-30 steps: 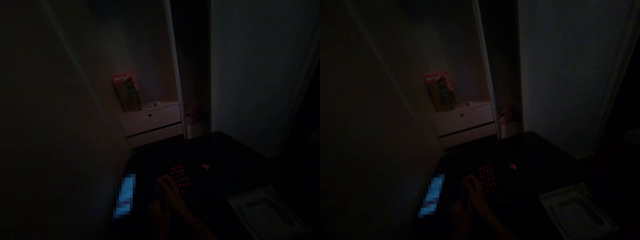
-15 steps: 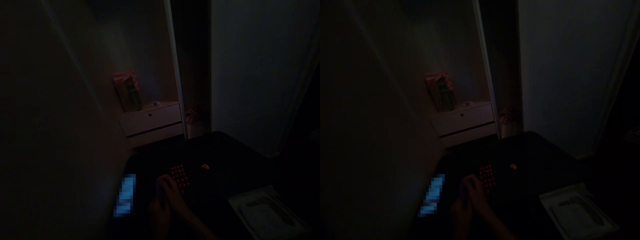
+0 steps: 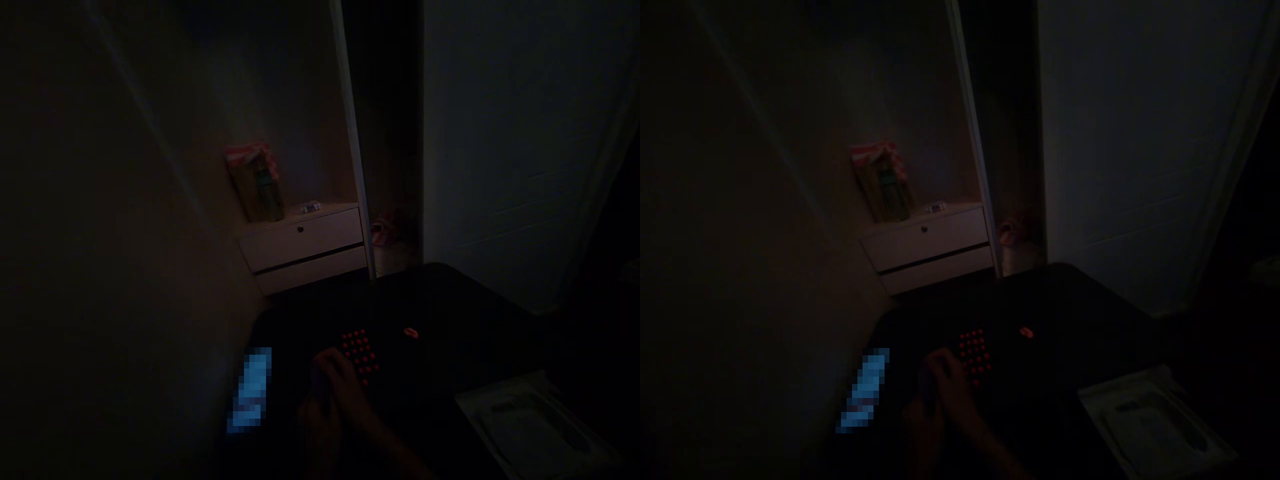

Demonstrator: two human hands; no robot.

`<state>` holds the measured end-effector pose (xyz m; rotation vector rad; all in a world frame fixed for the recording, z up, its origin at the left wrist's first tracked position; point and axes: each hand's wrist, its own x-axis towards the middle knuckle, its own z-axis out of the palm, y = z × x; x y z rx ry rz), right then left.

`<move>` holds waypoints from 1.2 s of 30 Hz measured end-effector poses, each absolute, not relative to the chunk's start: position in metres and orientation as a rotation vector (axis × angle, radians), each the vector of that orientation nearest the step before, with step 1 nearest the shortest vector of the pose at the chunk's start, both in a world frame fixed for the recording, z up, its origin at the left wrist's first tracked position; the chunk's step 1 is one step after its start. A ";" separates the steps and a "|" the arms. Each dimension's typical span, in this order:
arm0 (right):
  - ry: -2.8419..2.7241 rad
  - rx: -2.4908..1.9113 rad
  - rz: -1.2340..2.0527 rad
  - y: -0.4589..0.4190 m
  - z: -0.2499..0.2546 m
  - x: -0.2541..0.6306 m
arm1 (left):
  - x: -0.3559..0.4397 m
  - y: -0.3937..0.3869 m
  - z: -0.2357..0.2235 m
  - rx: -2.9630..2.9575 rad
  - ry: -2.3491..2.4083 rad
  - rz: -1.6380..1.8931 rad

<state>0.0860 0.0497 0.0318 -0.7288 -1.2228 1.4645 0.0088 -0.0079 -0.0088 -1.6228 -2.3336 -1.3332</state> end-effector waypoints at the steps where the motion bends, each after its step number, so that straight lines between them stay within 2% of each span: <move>1: -1.219 -0.729 1.465 0.050 0.031 0.086 | 0.009 -0.008 -0.009 -1.626 -2.331 -1.328; 16: -1.237 -0.748 1.466 0.049 0.033 0.087 | 0.013 -0.009 -0.002 -1.616 -2.316 -1.453; 36: -1.227 -0.754 1.461 0.051 0.031 0.086 | 0.013 -0.009 -0.004 -1.598 -2.330 -1.367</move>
